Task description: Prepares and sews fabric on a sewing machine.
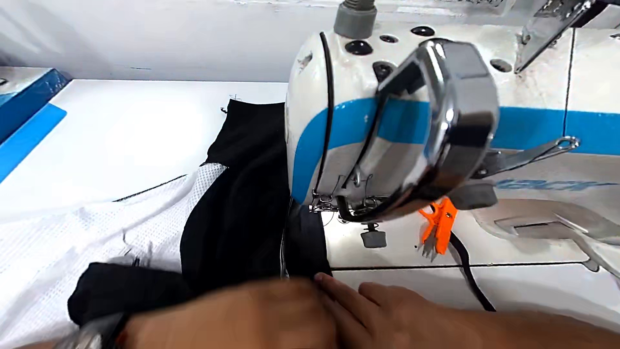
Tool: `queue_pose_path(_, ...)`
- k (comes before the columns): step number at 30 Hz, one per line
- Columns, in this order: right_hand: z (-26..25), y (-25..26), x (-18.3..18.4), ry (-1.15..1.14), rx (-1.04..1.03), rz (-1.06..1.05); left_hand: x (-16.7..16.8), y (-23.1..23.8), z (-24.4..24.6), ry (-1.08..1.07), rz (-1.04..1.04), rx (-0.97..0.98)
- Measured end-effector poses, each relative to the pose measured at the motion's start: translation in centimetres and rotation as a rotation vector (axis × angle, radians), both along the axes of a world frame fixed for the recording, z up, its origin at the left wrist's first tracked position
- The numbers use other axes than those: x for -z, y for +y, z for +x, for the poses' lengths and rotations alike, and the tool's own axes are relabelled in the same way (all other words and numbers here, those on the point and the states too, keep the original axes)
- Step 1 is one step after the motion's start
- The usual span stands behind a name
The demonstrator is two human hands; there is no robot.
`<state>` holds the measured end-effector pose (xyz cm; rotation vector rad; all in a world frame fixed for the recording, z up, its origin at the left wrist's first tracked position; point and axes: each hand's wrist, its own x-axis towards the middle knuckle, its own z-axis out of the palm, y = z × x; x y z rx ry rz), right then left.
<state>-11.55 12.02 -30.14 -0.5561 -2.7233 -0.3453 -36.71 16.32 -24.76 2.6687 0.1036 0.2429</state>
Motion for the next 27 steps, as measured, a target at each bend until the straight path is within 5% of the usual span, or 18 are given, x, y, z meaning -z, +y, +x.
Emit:
queue_pose_path(3, 1.6, 0.9, -0.2, -0.026, 0.001, 0.036, 5.5, 3.2, -1.4, -0.047, 0.358, -0.198)
queue_pose_path(5, 2.4, 1.7, -0.3, -0.026, -0.010, 0.043, 6.5, 2.3, -1.7, -0.059, 0.415, -0.264)
queue_pose_path(27, 3.9, 5.1, 0.1, 0.019, -0.057, -0.246, 7.0, 2.8, -1.5, 0.053, 0.395, -0.314)
